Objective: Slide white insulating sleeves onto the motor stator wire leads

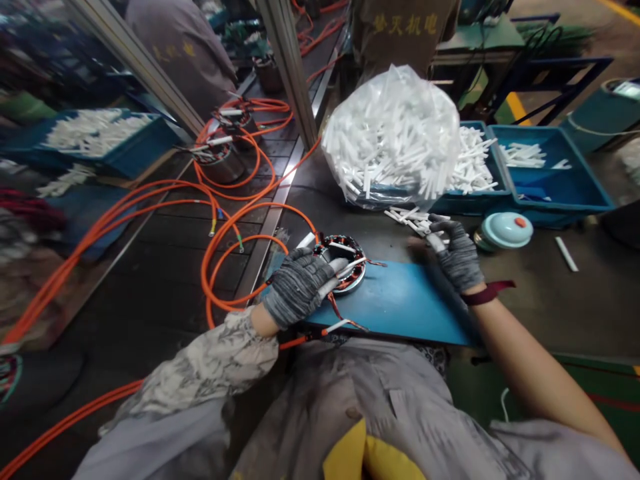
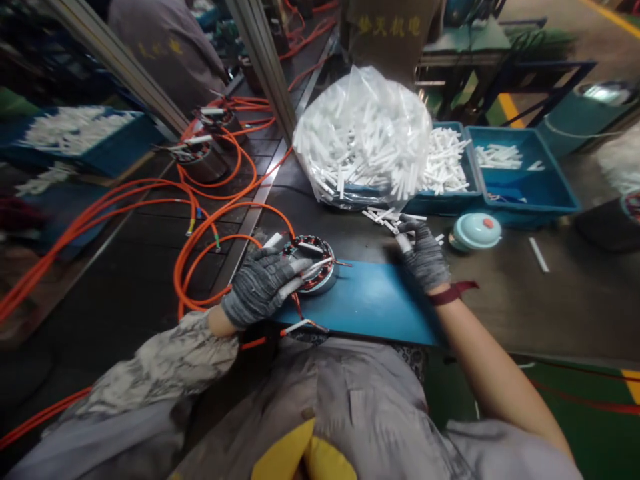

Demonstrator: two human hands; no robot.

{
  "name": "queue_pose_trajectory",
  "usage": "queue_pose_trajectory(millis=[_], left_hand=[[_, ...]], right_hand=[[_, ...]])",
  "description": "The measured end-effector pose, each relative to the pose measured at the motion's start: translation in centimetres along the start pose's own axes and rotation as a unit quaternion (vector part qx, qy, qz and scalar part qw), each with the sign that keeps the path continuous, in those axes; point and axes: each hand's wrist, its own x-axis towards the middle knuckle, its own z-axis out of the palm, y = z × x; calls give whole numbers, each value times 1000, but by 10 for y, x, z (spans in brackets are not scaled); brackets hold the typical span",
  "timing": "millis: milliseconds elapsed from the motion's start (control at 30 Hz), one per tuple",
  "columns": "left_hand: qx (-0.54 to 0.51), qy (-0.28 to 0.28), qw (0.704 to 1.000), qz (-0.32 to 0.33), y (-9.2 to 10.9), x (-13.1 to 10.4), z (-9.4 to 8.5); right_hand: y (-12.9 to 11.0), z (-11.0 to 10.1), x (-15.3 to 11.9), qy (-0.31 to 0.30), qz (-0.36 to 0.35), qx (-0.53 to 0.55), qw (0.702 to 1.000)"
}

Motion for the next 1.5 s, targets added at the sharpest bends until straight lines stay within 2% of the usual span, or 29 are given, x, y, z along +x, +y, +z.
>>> queue_pose_trajectory(millis=[67, 100, 133, 200, 333, 400, 500, 600, 733, 900, 1033, 1133, 1233, 1300, 1400, 1433, 1500], left_hand=[[1, -28, 1000, 7, -2, 2, 1], [-2, -41, 999, 10, -3, 3, 1], [-7, -52, 999, 10, -3, 4, 0], [-19, -66, 998, 6, -4, 4, -2], [-25, -69, 997, 8, -5, 3, -4], [-22, -65, 998, 12, -6, 3, -4], [-23, -64, 998, 12, -7, 2, -3], [-32, -45, 998, 31, -9, 2, -2], [-50, -42, 997, 49, -13, 3, -2], [-83, -42, 994, 52, -16, 5, -2], [-76, -40, 996, 31, -14, -1, 3], [-62, -64, 996, 7, -14, -4, 4], [-71, -91, 993, 0, -17, -2, 1], [-92, -104, 990, 8, -21, 1, -1], [-126, -121, 984, 21, -27, 2, -2], [-130, -122, 984, 22, -28, 3, -1], [-130, -115, 985, 19, -29, 2, -1]], right_hand=[[-28, 0, -14, 35, 34, 127, 991], [-42, 1, -22, 22, 49, 177, 983], [-54, 2, -30, -17, 62, 216, 974], [-71, 7, -41, -63, 106, 291, 949], [-75, 16, -45, -121, 186, 401, 889], [-72, 20, -44, -141, 198, 421, 874], [-75, 25, -43, -146, 168, 420, 880], [-85, 31, -39, -148, 84, 378, 910], [-100, 35, -17, -182, 8, 324, 929], [-100, 35, 10, -270, -14, 309, 912], [-86, 36, 4, -295, 21, 374, 879], [-79, 33, -3, -294, -21, 355, 887], [-77, 28, 2, -302, -40, 340, 890], [-75, 26, 14, -361, -21, 373, 854], [-68, 27, 33, -483, 16, 421, 768], [-66, 27, 37, -502, 23, 425, 752], [-63, 28, 40, -504, 26, 420, 754]])
